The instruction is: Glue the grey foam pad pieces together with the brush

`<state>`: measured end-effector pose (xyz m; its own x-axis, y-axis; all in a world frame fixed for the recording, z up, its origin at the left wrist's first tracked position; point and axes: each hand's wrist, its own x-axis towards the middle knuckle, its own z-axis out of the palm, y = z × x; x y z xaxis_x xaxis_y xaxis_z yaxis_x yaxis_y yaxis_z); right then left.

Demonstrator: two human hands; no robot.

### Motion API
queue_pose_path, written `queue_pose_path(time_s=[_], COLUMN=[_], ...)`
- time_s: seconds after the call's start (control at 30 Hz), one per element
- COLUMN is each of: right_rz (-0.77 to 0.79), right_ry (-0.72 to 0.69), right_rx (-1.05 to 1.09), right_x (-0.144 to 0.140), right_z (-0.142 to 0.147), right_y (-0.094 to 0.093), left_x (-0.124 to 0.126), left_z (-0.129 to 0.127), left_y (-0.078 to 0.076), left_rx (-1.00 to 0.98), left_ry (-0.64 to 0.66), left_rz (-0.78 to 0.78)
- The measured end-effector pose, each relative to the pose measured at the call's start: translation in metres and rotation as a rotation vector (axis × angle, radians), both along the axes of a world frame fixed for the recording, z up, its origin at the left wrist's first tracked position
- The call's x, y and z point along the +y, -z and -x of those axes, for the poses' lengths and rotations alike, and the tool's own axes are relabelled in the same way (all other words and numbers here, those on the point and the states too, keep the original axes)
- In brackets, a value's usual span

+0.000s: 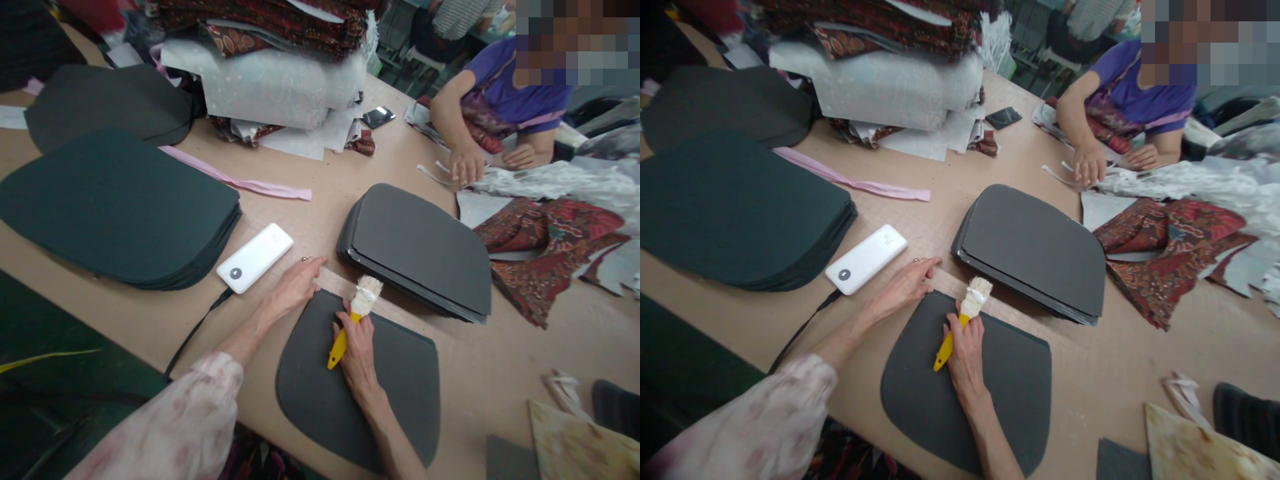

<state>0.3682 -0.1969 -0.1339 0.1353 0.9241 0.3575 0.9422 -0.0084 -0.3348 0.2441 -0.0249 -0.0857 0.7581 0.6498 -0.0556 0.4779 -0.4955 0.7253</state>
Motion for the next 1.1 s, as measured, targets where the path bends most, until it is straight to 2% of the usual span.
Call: queue_pose_path(time_s=[0.17, 0.63, 0.93, 1.03, 1.1], right_rz=[-0.005, -0.013, 0.019, 0.017, 0.017], right_ry=[-0.007, -0.024, -0.025, -0.020, -0.016], right_rx=[-0.018, 0.015, 0.015, -0.007, -0.015], right_x=[-0.0002, -0.0002, 0.0006, 0.0021, 0.0036], right_z=[-0.0005, -0.0008, -0.0003, -0.0004, 0.0001], right_y=[0.0005, 0.0000, -0.0027, -0.0053, -0.0073], left_x=[-0.0028, -0.0008, 0.0006, -0.0003, -0.0029], left_z=[-0.0005, -0.0046, -0.0033, -0.0049, -0.0079], left_y=[-0.0057, 0.0027, 0.0023, 0.0010, -0.0010], left_rx=[0.005, 0.047, 0.026, 0.025, 0.093], left_ry=[-0.006, -0.008, 0.004, 0.027, 0.025], left_rz=[0.000, -0.028, -0.052, -0.097, -0.151])
